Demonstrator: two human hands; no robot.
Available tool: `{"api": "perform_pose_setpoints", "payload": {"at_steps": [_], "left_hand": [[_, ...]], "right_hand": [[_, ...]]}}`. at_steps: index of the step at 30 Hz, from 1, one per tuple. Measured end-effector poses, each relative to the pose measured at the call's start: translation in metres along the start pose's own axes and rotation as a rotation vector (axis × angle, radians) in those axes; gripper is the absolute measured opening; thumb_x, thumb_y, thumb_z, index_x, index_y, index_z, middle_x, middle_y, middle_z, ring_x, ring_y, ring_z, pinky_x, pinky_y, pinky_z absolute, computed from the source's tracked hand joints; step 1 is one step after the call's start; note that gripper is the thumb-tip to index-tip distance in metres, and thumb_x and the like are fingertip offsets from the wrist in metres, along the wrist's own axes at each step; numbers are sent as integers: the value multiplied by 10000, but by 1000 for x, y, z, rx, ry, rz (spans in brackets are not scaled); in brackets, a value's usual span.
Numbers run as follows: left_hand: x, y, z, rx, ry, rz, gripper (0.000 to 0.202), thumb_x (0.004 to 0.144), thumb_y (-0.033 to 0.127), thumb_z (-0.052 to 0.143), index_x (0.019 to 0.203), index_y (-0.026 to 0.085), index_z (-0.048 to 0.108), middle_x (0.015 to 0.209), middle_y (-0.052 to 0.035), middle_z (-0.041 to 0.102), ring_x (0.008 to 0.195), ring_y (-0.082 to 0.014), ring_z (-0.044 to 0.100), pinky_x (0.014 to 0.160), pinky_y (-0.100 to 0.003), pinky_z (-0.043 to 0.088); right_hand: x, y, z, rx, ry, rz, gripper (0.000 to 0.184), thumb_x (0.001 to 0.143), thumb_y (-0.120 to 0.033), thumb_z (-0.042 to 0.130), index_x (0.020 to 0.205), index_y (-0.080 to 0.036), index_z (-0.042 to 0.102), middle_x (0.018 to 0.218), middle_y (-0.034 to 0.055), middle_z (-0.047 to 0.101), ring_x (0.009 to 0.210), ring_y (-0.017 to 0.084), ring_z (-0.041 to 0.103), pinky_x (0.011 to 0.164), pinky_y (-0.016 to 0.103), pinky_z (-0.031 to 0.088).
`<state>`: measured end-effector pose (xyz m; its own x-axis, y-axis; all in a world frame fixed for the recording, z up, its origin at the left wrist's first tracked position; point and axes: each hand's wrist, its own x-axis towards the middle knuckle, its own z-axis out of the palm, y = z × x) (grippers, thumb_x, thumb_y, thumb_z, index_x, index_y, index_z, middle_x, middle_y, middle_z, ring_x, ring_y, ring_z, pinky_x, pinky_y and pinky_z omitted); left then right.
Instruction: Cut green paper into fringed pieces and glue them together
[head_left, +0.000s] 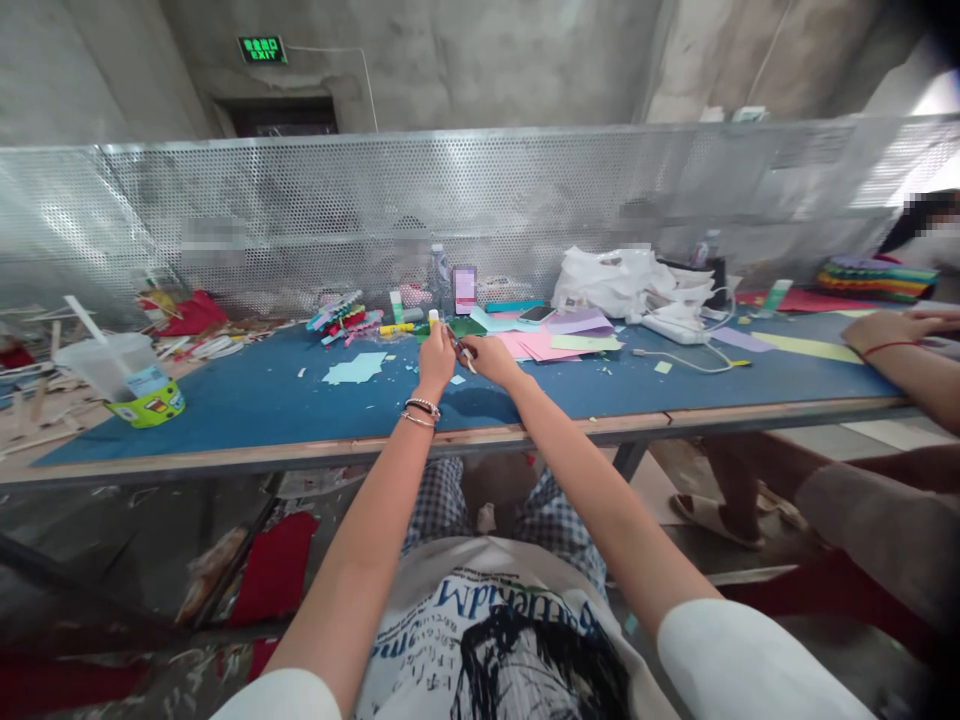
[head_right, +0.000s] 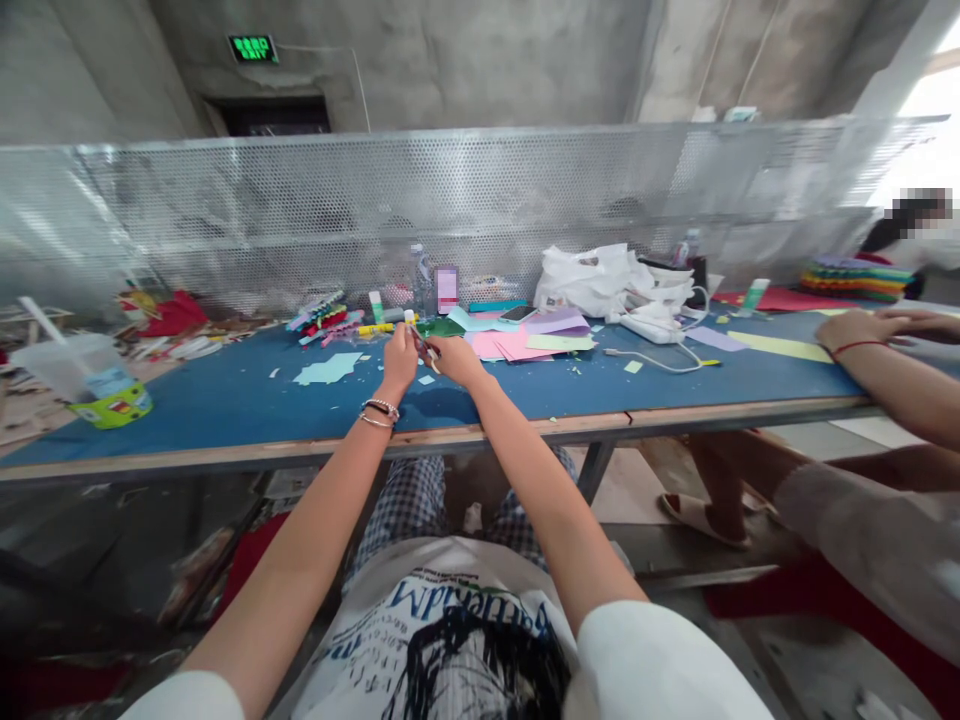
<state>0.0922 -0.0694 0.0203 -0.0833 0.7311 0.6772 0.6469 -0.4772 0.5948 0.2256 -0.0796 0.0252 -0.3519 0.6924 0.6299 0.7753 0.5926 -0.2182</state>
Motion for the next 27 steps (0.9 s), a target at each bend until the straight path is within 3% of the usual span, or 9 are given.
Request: {"api": "perform_pose_setpoints", "payload": {"at_steps": [27], "left_hand": [[-1, 0, 0, -48, -12, 2, 289, 933, 335, 268, 893, 210, 525, 717, -49, 588, 689, -180, 569, 664, -281, 387]], "right_hand": [[-2, -5, -2, -66, 10, 59, 224, 782, -278, 507, 903, -162, 656, 795, 86, 676, 681, 183, 561, 581, 248, 285]]}}
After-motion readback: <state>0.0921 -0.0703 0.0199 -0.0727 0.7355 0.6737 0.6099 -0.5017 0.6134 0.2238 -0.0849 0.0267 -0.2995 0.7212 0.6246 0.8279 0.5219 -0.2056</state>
